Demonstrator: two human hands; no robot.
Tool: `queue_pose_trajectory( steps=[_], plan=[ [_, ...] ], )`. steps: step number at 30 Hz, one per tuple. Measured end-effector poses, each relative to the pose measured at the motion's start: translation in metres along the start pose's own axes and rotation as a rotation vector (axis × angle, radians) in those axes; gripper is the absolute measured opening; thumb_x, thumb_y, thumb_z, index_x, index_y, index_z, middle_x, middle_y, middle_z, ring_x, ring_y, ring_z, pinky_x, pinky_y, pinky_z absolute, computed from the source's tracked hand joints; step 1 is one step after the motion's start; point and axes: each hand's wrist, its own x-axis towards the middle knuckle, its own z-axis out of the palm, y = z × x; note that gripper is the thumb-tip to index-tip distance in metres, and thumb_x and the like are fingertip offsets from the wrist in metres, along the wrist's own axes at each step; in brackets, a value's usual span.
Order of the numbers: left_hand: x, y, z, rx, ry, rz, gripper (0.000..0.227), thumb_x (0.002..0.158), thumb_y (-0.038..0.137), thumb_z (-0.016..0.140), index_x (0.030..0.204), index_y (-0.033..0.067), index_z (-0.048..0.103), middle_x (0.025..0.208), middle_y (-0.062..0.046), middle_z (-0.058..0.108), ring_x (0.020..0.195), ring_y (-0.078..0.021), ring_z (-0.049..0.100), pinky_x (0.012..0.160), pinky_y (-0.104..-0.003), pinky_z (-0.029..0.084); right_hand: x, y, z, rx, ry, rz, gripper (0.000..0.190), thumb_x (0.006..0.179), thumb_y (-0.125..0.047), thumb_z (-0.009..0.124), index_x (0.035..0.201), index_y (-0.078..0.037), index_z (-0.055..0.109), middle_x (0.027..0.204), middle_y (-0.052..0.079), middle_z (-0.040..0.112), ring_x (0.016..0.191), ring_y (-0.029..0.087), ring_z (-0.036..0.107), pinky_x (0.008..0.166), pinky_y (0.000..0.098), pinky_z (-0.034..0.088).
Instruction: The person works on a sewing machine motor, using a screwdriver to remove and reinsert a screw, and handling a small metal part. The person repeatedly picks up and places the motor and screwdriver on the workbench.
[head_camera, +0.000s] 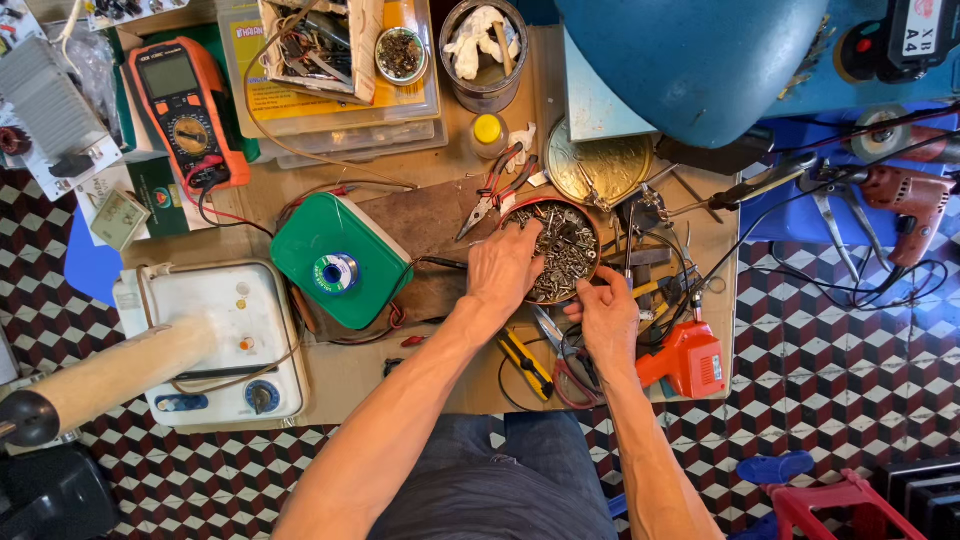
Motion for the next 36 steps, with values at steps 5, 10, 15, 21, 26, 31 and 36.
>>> queue_pose_trajectory(
  steps=[5, 10, 15, 21, 26, 31, 36],
  plan=[
    [-0.004, 0.008, -0.009, 0.017, 0.039, 0.017, 0.030, 0.080, 0.006, 0.075, 0.107, 0.0026, 0.061, 0.102, -0.017, 0.063, 0.096, -0.0349, 0.063, 0.079, -0.048, 0.053, 0.002, -0.003, -0.001, 0.019, -0.021, -0.005, 0.040, 0.097, -0.013, 0.062, 0.131, 0.006, 0.055, 0.082, 0.009, 0.071, 0.066, 0.016, 0.070, 0.058, 0.0277, 0.057],
    [0.023, 0.028, 0.003, -0.187, 0.143, 0.326, 0.042, 0.072, 0.007, 0.077, 0.111, 0.0002, 0.064, 0.105, -0.012, 0.060, 0.100, -0.0342, 0.057, 0.082, -0.046, 0.051, 0.006, 0.006, -0.003, 0.058, -0.053, 0.010, 0.038, 0.099, -0.012, 0.062, 0.132, 0.006, 0.055, 0.081, 0.012, 0.070, 0.067, 0.018, 0.070, 0.059, 0.0284, 0.057],
    [0.011, 0.010, 0.000, 0.016, 0.082, 0.356, 0.020, 0.076, 0.006, 0.075, 0.094, 0.0066, 0.067, 0.096, -0.009, 0.058, 0.098, -0.0303, 0.058, 0.080, -0.045, 0.049, 0.008, 0.011, -0.003, 0.120, -0.057, -0.020, 0.040, 0.098, -0.011, 0.063, 0.133, 0.007, 0.053, 0.084, 0.012, 0.070, 0.068, 0.018, 0.071, 0.059, 0.0280, 0.058],
    [0.005, -0.008, -0.003, 0.029, 0.158, 0.195, 0.011, 0.086, 0.011, 0.074, 0.093, 0.0062, 0.067, 0.098, -0.010, 0.058, 0.096, -0.0300, 0.058, 0.080, -0.044, 0.048, 0.008, 0.014, -0.003, 0.124, -0.055, -0.024, 0.041, 0.099, -0.012, 0.063, 0.133, 0.008, 0.053, 0.087, 0.013, 0.072, 0.069, 0.018, 0.071, 0.059, 0.0277, 0.058],
    [0.004, 0.006, -0.006, 0.103, 0.265, 0.127, 0.022, 0.087, 0.015, 0.077, 0.104, 0.0049, 0.067, 0.104, -0.010, 0.059, 0.099, -0.0301, 0.056, 0.084, -0.044, 0.046, 0.007, 0.015, -0.003, 0.176, -0.068, -0.028, 0.041, 0.099, -0.011, 0.063, 0.133, 0.008, 0.053, 0.089, 0.013, 0.072, 0.070, 0.018, 0.071, 0.060, 0.0275, 0.058],
    [-0.003, 0.026, -0.006, 0.057, 0.164, 0.357, 0.059, 0.065, 0.025, 0.085, 0.115, 0.0025, 0.064, 0.122, -0.018, 0.056, 0.106, -0.0324, 0.051, 0.086, -0.043, 0.040, 0.006, 0.012, -0.003, 0.204, -0.074, -0.012, 0.039, 0.100, -0.010, 0.062, 0.133, 0.008, 0.054, 0.090, 0.013, 0.072, 0.071, 0.017, 0.070, 0.061, 0.0272, 0.059],
    [0.008, 0.022, -0.004, 0.085, 0.034, 0.264, 0.054, 0.065, 0.025, 0.089, 0.108, 0.0047, 0.063, 0.116, -0.014, 0.055, 0.105, -0.0328, 0.050, 0.087, -0.045, 0.039, 0.004, 0.009, -0.003, 0.170, -0.059, 0.001, 0.039, 0.099, -0.010, 0.062, 0.133, 0.008, 0.053, 0.089, 0.013, 0.072, 0.071, 0.017, 0.071, 0.061, 0.0274, 0.059]
  ],
)
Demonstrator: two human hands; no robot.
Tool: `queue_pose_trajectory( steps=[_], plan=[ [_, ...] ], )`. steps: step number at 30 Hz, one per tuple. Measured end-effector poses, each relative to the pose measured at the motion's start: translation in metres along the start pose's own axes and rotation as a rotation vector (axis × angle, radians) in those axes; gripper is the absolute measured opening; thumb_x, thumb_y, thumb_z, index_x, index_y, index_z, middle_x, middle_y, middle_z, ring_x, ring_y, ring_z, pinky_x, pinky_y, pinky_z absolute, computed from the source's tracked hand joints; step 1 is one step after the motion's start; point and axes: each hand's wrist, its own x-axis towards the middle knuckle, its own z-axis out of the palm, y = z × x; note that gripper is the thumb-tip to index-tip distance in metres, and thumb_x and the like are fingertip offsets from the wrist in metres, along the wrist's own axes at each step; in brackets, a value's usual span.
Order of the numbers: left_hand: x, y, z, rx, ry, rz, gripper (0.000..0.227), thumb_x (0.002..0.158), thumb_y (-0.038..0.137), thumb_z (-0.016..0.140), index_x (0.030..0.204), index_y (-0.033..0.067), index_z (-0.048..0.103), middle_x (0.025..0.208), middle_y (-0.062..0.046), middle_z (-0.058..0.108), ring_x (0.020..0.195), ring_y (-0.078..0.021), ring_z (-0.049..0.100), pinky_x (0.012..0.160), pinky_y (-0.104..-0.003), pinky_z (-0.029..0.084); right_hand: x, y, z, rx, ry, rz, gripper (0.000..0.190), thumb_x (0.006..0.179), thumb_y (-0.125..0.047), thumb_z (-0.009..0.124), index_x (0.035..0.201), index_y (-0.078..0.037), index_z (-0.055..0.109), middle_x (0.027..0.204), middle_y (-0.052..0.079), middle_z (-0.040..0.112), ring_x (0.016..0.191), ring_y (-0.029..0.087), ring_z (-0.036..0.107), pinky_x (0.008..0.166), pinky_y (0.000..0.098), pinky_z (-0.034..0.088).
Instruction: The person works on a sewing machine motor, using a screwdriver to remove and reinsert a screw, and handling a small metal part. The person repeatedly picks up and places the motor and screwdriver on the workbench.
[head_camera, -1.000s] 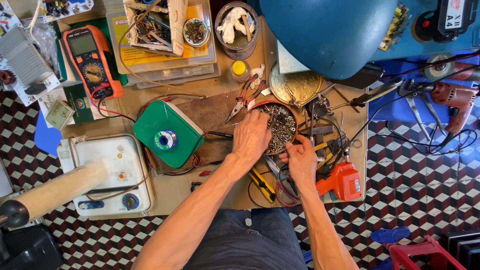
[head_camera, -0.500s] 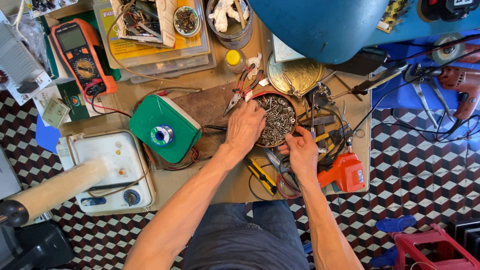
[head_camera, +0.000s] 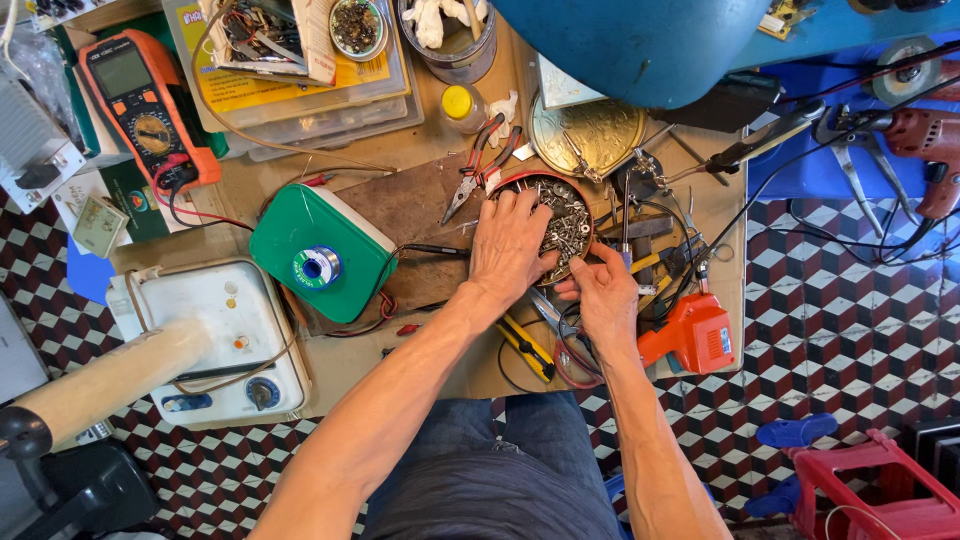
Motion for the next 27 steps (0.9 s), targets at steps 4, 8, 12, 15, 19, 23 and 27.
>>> queue_pose_trajectory(
  steps=[4, 8, 12, 15, 19, 23, 27],
  plan=[
    [-0.003, -0.002, 0.005, -0.011, 0.034, -0.019, 0.047, 0.070, 0.022, 0.088, 0.108, 0.0070, 0.064, 0.114, -0.012, 0.055, 0.106, -0.0318, 0.051, 0.088, -0.045, 0.039, -0.001, 0.001, -0.001, 0.008, -0.013, 0.000, 0.038, 0.100, -0.010, 0.062, 0.132, 0.009, 0.054, 0.087, 0.013, 0.071, 0.070, 0.017, 0.071, 0.061, 0.0275, 0.059],
    [-0.005, -0.002, 0.005, -0.055, 0.089, -0.037, 0.047, 0.070, 0.022, 0.088, 0.109, 0.0064, 0.065, 0.115, -0.011, 0.055, 0.105, -0.0317, 0.051, 0.087, -0.045, 0.039, 0.000, 0.000, -0.001, 0.014, -0.011, -0.011, 0.039, 0.099, -0.010, 0.062, 0.132, 0.009, 0.053, 0.088, 0.013, 0.071, 0.071, 0.018, 0.072, 0.061, 0.0277, 0.059],
    [-0.007, -0.002, 0.004, -0.076, 0.124, -0.040, 0.043, 0.072, 0.025, 0.086, 0.104, 0.0040, 0.067, 0.117, -0.013, 0.056, 0.104, -0.0326, 0.051, 0.086, -0.045, 0.039, 0.000, 0.001, 0.000, 0.011, -0.011, -0.009, 0.039, 0.100, -0.010, 0.062, 0.133, 0.009, 0.054, 0.087, 0.013, 0.071, 0.071, 0.018, 0.072, 0.061, 0.0278, 0.059],
    [-0.006, -0.002, 0.006, -0.093, 0.137, -0.046, 0.033, 0.080, 0.024, 0.083, 0.101, 0.0022, 0.070, 0.115, -0.014, 0.058, 0.104, -0.0327, 0.051, 0.086, -0.045, 0.040, 0.001, 0.002, -0.001, 0.009, -0.009, -0.004, 0.039, 0.100, -0.010, 0.062, 0.133, 0.009, 0.054, 0.088, 0.014, 0.072, 0.071, 0.018, 0.072, 0.061, 0.0277, 0.059],
    [-0.004, -0.007, 0.007, -0.081, 0.130, -0.056, 0.011, 0.090, 0.011, 0.074, 0.099, 0.0049, 0.072, 0.114, -0.010, 0.061, 0.104, -0.0302, 0.054, 0.087, -0.043, 0.042, 0.003, 0.005, -0.002, 0.035, -0.030, -0.013, 0.041, 0.100, -0.010, 0.063, 0.134, 0.009, 0.052, 0.089, 0.014, 0.072, 0.071, 0.018, 0.072, 0.061, 0.0276, 0.059],
    [-0.003, -0.013, 0.006, -0.069, 0.113, -0.006, 0.013, 0.084, 0.007, 0.073, 0.096, 0.0037, 0.071, 0.112, -0.010, 0.062, 0.102, -0.0303, 0.054, 0.085, -0.043, 0.043, 0.003, 0.008, -0.003, 0.021, -0.018, 0.002, 0.042, 0.099, -0.010, 0.063, 0.135, 0.009, 0.052, 0.089, 0.014, 0.072, 0.071, 0.018, 0.071, 0.061, 0.0278, 0.059],
    [-0.004, -0.017, 0.003, -0.090, 0.088, -0.015, 0.010, 0.085, 0.007, 0.074, 0.094, 0.0043, 0.069, 0.110, -0.008, 0.062, 0.102, -0.0291, 0.055, 0.086, -0.042, 0.045, 0.003, 0.002, -0.001, 0.017, -0.016, 0.004, 0.044, 0.098, -0.011, 0.063, 0.136, 0.008, 0.051, 0.089, 0.014, 0.071, 0.071, 0.018, 0.072, 0.060, 0.0279, 0.059]
  ],
)
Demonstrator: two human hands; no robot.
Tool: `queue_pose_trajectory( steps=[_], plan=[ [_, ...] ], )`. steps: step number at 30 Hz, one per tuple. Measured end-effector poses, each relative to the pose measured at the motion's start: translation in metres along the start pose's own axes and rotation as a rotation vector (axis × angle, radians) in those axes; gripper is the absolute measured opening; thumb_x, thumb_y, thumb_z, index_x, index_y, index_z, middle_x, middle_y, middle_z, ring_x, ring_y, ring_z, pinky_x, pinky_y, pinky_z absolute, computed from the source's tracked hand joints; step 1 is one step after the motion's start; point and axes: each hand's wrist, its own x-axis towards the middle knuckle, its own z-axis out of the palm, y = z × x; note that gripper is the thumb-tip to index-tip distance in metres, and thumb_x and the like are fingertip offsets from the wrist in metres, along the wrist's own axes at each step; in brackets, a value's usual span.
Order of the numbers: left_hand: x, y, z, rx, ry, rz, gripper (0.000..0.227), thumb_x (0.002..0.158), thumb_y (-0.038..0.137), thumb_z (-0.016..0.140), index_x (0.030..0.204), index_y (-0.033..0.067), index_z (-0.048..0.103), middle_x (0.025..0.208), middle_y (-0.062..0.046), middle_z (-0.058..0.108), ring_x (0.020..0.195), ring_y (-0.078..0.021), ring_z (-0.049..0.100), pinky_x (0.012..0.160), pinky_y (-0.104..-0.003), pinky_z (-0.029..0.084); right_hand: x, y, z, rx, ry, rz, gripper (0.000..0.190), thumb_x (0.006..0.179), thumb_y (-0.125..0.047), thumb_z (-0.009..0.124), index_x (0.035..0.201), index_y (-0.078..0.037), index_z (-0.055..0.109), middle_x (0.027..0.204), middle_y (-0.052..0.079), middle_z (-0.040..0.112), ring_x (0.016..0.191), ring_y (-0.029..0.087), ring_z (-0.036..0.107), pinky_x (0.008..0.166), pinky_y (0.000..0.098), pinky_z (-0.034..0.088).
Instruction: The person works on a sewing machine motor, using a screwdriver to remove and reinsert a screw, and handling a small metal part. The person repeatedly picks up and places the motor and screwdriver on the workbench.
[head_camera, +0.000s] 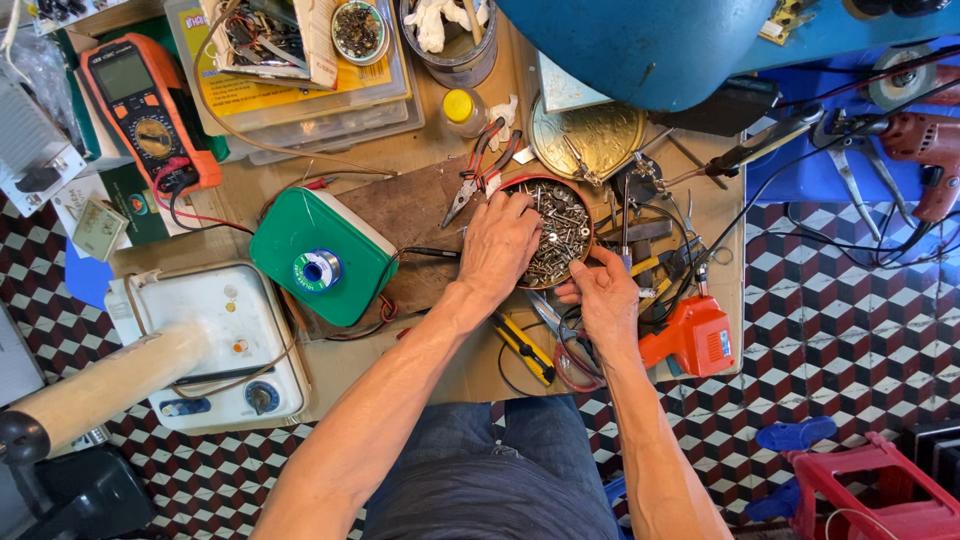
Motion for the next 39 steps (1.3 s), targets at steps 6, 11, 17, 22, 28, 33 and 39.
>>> queue_pose_trajectory(
  steps=[6, 11, 17, 22, 28, 33, 39],
  plan=[
    [-0.013, -0.003, 0.003, -0.261, 0.121, -0.207, 0.010, 0.092, 0.011, 0.073, 0.099, 0.0054, 0.070, 0.107, -0.007, 0.066, 0.095, -0.0253, 0.060, 0.085, -0.039, 0.050, -0.021, -0.026, 0.007, -0.205, 0.131, -0.029, 0.043, 0.098, -0.016, 0.067, 0.134, 0.004, 0.055, 0.087, 0.008, 0.071, 0.068, 0.010, 0.063, 0.059, 0.0232, 0.052],
    [-0.022, -0.014, 0.010, -1.111, -0.028, -0.720, 0.022, 0.098, 0.021, 0.071, 0.112, 0.0035, 0.072, 0.102, -0.007, 0.074, 0.088, -0.0117, 0.064, 0.080, -0.028, 0.052, -0.047, -0.037, 0.017, -0.235, 0.244, -0.154, 0.032, 0.102, -0.018, 0.064, 0.127, 0.001, 0.067, 0.086, 0.003, 0.068, 0.067, 0.006, 0.053, 0.059, 0.0213, 0.044],
    [-0.035, -0.023, 0.006, -1.716, -0.049, -0.810, 0.034, 0.099, 0.018, 0.069, 0.126, -0.0022, 0.064, 0.108, -0.011, 0.070, 0.086, -0.0102, 0.063, 0.081, -0.025, 0.055, -0.039, -0.029, 0.027, -0.279, 0.058, -0.075, 0.037, 0.102, -0.017, 0.058, 0.134, 0.000, 0.064, 0.077, 0.004, 0.068, 0.061, 0.005, 0.054, 0.053, 0.0214, 0.043],
    [-0.037, -0.025, -0.001, -1.857, -0.023, -0.859, 0.039, 0.097, 0.013, 0.071, 0.131, -0.0035, 0.062, 0.111, -0.013, 0.072, 0.089, -0.0131, 0.066, 0.082, -0.025, 0.057, -0.028, -0.029, 0.038, -0.144, -0.009, 0.093, 0.057, 0.100, -0.012, 0.049, 0.154, 0.001, 0.038, 0.071, 0.010, 0.067, 0.042, 0.011, 0.049, 0.040, 0.0269, 0.040],
    [-0.036, -0.019, -0.014, -1.783, -0.015, -0.897, 0.042, 0.095, 0.011, 0.070, 0.134, -0.0030, 0.061, 0.116, -0.014, 0.073, 0.092, -0.0134, 0.068, 0.086, -0.025, 0.058, -0.024, -0.034, 0.047, -0.090, -0.025, 0.151, 0.069, 0.095, -0.008, 0.049, 0.159, 0.001, 0.026, 0.072, 0.012, 0.069, 0.040, 0.012, 0.050, 0.039, 0.0263, 0.040],
    [-0.035, -0.012, -0.023, -1.698, -0.009, -0.920, 0.047, 0.093, 0.012, 0.072, 0.136, -0.0026, 0.061, 0.121, -0.014, 0.073, 0.094, -0.0122, 0.069, 0.088, -0.026, 0.058, -0.018, -0.043, 0.053, -0.062, -0.086, 0.169, 0.073, 0.093, -0.009, 0.053, 0.158, 0.000, 0.021, 0.072, 0.014, 0.070, 0.038, 0.014, 0.051, 0.037, 0.0275, 0.038],
    [-0.034, -0.010, -0.030, -1.565, -0.040, -0.876, 0.045, 0.092, 0.013, 0.072, 0.133, -0.0026, 0.063, 0.116, -0.012, 0.076, 0.091, -0.0106, 0.069, 0.087, -0.025, 0.057, -0.012, -0.071, 0.043, -0.270, -0.131, 0.185, 0.057, 0.097, -0.016, 0.056, 0.151, -0.004, 0.044, 0.072, 0.013, 0.070, 0.041, 0.014, 0.051, 0.041, 0.0277, 0.041]
  ],
)
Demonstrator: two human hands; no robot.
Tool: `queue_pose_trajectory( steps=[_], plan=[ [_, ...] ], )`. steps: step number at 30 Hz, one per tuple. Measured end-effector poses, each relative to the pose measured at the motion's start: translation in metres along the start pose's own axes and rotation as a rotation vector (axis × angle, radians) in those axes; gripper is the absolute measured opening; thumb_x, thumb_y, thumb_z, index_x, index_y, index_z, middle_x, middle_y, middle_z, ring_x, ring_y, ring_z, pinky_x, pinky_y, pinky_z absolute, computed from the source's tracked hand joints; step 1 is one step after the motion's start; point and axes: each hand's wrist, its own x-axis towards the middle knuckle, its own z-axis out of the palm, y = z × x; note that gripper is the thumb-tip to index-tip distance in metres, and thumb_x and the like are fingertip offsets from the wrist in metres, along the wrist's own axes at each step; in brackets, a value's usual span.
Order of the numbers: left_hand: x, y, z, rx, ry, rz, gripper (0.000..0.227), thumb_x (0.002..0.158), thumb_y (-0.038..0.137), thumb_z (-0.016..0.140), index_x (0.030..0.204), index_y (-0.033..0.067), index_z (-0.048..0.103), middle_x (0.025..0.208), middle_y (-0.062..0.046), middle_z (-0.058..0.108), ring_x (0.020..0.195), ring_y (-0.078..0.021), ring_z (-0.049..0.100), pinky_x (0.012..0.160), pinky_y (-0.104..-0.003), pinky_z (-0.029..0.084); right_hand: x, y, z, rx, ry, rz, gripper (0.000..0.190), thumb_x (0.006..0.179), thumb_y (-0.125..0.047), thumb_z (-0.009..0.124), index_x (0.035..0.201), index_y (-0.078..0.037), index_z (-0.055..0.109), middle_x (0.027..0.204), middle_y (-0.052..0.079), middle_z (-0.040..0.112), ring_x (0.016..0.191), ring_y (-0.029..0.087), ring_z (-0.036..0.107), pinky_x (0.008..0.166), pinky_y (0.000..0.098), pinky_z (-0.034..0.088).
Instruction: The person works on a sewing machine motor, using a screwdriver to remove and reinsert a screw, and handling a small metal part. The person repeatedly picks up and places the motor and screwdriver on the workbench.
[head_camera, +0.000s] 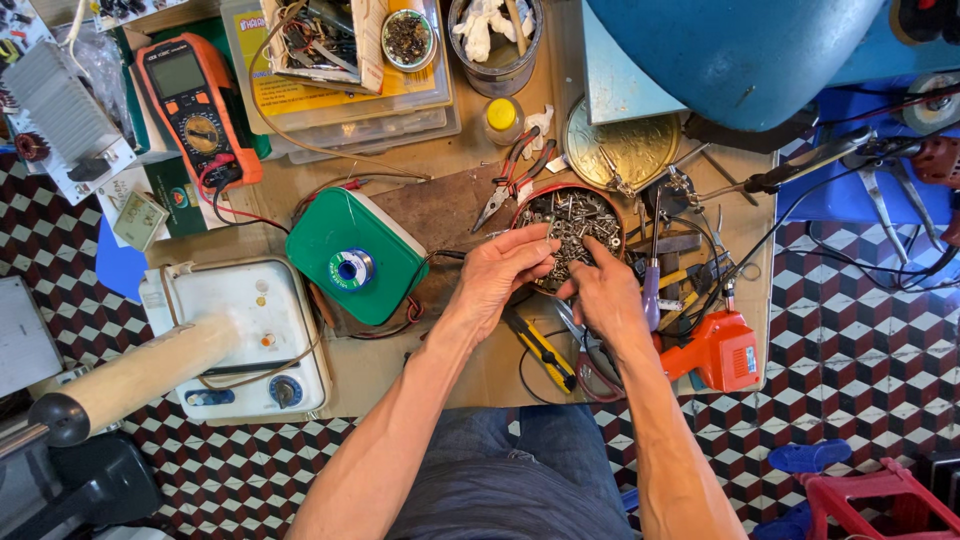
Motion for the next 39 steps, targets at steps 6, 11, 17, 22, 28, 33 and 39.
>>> queue_pose_trajectory(
  steps=[6, 11, 17, 22, 28, 33, 39],
  plan=[
    [-0.005, -0.001, 0.005, 0.431, 0.001, 0.215, 0.030, 0.095, 0.014, 0.070, 0.122, 0.0026, 0.075, 0.102, -0.003, 0.077, 0.088, -0.0050, 0.066, 0.080, -0.020, 0.054, -0.014, -0.011, -0.009, 0.061, 0.074, -0.370, 0.032, 0.100, -0.023, 0.067, 0.124, -0.002, 0.071, 0.092, 0.000, 0.070, 0.073, 0.006, 0.059, 0.066, 0.0203, 0.047],
    [-0.009, 0.006, 0.005, 0.697, 0.042, 0.235, 0.033, 0.096, 0.015, 0.070, 0.127, 0.0029, 0.072, 0.093, -0.010, 0.075, 0.080, -0.0104, 0.061, 0.071, -0.026, 0.051, -0.012, -0.015, -0.008, 0.001, -0.033, -0.326, 0.022, 0.097, -0.018, 0.070, 0.110, -0.001, 0.075, 0.086, 0.002, 0.072, 0.077, 0.008, 0.066, 0.071, 0.0219, 0.053],
    [-0.008, 0.007, 0.010, 0.396, 0.041, 0.221, 0.042, 0.100, 0.015, 0.060, 0.140, 0.0002, 0.057, 0.108, -0.012, 0.077, 0.094, -0.0129, 0.071, 0.087, -0.027, 0.059, -0.011, 0.002, -0.002, 0.189, -0.071, -0.280, 0.017, 0.099, -0.013, 0.066, 0.106, 0.001, 0.071, 0.089, 0.005, 0.074, 0.077, 0.011, 0.069, 0.068, 0.0230, 0.054],
    [-0.010, 0.007, 0.011, 0.385, 0.020, 0.195, 0.042, 0.102, 0.013, 0.056, 0.142, 0.0012, 0.054, 0.116, -0.013, 0.075, 0.098, -0.0132, 0.071, 0.090, -0.027, 0.058, -0.012, 0.012, 0.002, 0.240, -0.056, -0.301, 0.015, 0.100, -0.011, 0.065, 0.107, 0.002, 0.070, 0.090, 0.007, 0.073, 0.078, 0.011, 0.068, 0.068, 0.0227, 0.053],
    [-0.010, 0.003, 0.011, 0.413, -0.023, 0.213, 0.042, 0.103, 0.014, 0.056, 0.144, 0.0022, 0.054, 0.123, -0.013, 0.075, 0.104, -0.0153, 0.067, 0.096, -0.030, 0.054, -0.015, 0.012, 0.003, 0.232, -0.028, -0.267, 0.016, 0.099, -0.012, 0.067, 0.108, 0.001, 0.071, 0.087, 0.005, 0.071, 0.074, 0.008, 0.064, 0.066, 0.0215, 0.051],
    [-0.008, -0.006, 0.009, 0.352, -0.031, 0.190, 0.044, 0.101, 0.013, 0.058, 0.143, 0.0020, 0.055, 0.128, -0.012, 0.072, 0.117, -0.0158, 0.066, 0.103, -0.029, 0.050, -0.018, 0.014, 0.006, 0.247, 0.001, -0.233, 0.016, 0.098, -0.012, 0.068, 0.107, 0.000, 0.071, 0.085, 0.005, 0.072, 0.071, 0.008, 0.063, 0.063, 0.0206, 0.049],
    [-0.009, -0.014, 0.007, 0.291, 0.022, 0.079, 0.044, 0.099, 0.018, 0.063, 0.140, 0.0024, 0.058, 0.122, -0.011, 0.074, 0.107, -0.0127, 0.066, 0.093, -0.026, 0.051, -0.017, 0.017, 0.010, 0.271, 0.023, -0.256, 0.016, 0.098, -0.012, 0.068, 0.107, 0.000, 0.069, 0.086, 0.004, 0.072, 0.071, 0.008, 0.064, 0.064, 0.0198, 0.050]
  ],
)
